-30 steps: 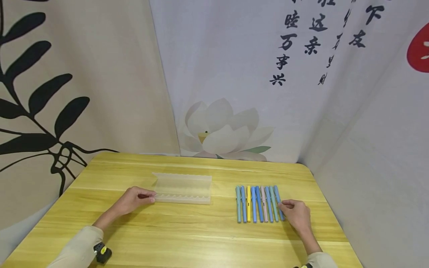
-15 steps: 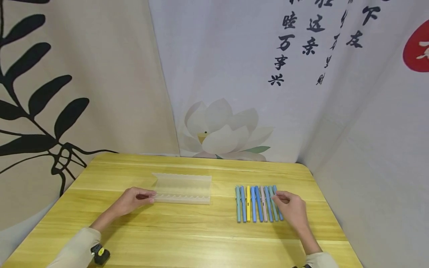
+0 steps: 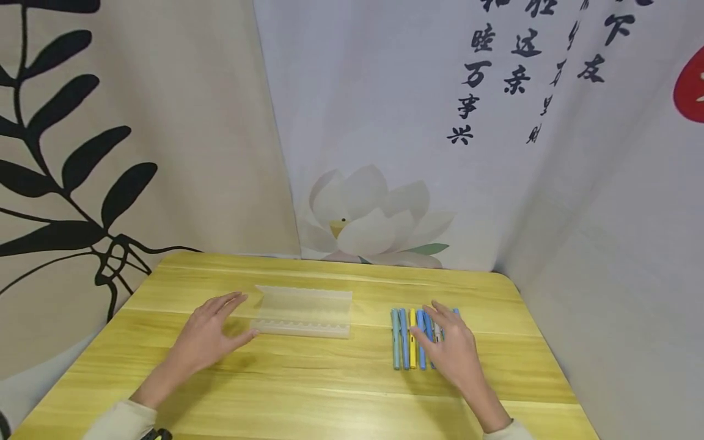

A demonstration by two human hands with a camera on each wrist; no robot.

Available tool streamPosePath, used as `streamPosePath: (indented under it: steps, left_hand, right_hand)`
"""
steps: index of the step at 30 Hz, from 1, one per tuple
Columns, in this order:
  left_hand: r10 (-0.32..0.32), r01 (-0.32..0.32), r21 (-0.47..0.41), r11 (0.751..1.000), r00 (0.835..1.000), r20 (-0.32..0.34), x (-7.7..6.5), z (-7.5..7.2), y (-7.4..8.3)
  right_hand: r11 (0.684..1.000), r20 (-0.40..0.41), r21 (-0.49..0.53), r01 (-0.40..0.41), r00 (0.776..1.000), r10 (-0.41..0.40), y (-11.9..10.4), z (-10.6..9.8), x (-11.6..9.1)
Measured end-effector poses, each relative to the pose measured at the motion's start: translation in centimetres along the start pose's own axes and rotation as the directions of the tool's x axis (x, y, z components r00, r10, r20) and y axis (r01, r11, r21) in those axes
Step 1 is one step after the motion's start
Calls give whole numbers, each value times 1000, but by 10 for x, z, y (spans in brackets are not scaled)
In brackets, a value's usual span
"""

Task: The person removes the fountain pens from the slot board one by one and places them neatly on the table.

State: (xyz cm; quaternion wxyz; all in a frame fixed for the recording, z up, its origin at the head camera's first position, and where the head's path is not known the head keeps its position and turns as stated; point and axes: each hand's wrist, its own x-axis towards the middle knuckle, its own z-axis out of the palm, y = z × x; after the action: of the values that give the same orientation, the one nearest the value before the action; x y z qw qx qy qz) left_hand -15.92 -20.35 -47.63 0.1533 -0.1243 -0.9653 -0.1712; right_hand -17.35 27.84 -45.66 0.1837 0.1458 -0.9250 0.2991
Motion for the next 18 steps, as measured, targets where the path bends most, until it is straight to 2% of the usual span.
streamPosePath:
  steps: [2, 4, 10, 13, 18]
  left_hand:
    - [25, -25, 68, 997, 1000, -4, -2, 0, 9]
    - [28, -31, 109, 994, 999, 25, -6, 1, 18]
    - [12, -25, 114, 993, 993, 119, -23, 10, 46]
    - [11, -26, 104, 994, 990, 137, -31, 15, 53]
    - [-1, -13, 112, 994, 992, 127, -35, 19, 51]
  right_hand:
    - [997, 2, -62, 47, 999, -47, -6, 5, -1]
    - [987, 15, -136, 82, 997, -81, -12, 9, -2]
    - [927, 110, -356, 119, 990, -85, -18, 23, -15]
    - [911, 153, -397, 110, 987, -52, -17, 29, -23]
    - [909, 171, -407, 92, 985, -23, -15, 35, -29]
